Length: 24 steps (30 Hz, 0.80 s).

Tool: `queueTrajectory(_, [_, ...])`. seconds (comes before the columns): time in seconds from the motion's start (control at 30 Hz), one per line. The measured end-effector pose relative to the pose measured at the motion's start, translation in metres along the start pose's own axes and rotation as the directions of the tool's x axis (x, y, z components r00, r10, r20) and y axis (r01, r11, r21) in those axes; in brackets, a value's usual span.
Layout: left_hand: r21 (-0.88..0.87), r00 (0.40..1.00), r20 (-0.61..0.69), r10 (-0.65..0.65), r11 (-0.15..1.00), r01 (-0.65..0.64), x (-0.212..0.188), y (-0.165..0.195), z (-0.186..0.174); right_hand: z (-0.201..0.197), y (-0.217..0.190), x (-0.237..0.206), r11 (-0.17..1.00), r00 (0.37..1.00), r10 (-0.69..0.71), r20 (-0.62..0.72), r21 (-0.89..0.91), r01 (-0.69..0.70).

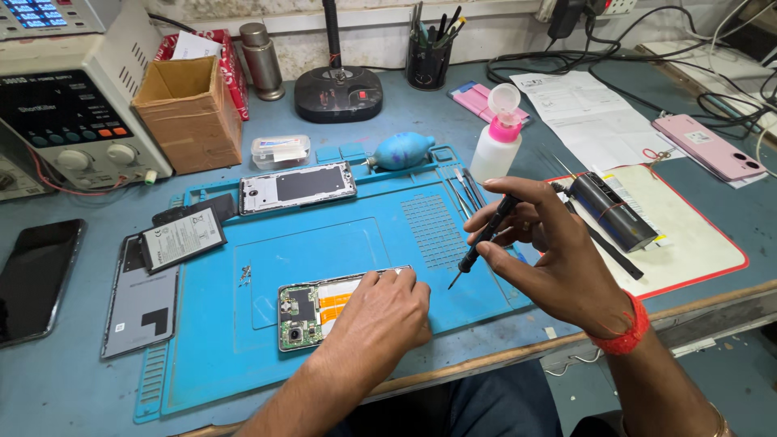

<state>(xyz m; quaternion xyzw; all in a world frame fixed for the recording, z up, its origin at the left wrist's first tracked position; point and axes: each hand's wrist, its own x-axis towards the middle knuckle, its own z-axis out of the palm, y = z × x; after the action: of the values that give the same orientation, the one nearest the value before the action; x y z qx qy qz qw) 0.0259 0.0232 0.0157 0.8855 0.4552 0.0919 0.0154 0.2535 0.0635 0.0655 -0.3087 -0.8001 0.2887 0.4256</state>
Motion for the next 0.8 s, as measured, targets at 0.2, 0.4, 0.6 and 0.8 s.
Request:
queueTrajectory(0.2, [-0.044,0.999,-0.038,-0.009,0.999,0.007,-0.001,-0.002,-0.007,0.000,0.003,0.000,1.000,1.000,0.027,-0.002,0.009,-0.027])
queueTrajectory(0.4, [-0.235,0.972,-0.172,-0.157,0.965,0.115,-0.016,-0.044,-0.023,0.002,0.004,0.000,1.000,0.999,-0.022,-0.032,0.005,0.022])
queueTrajectory(0.6, [-0.153,0.824,-0.190,-0.534,0.845,0.512,-0.068,-0.121,-0.044,0.005,0.004,0.003,0.998,1.000,-0.025,0.003,0.054,0.024])
queueTrajectory(0.8, [-0.095,0.726,-0.061,-0.685,0.728,0.678,-0.104,-0.161,-0.033,0.011,0.003,0.006,0.999,0.999,-0.038,0.012,0.032,0.038])
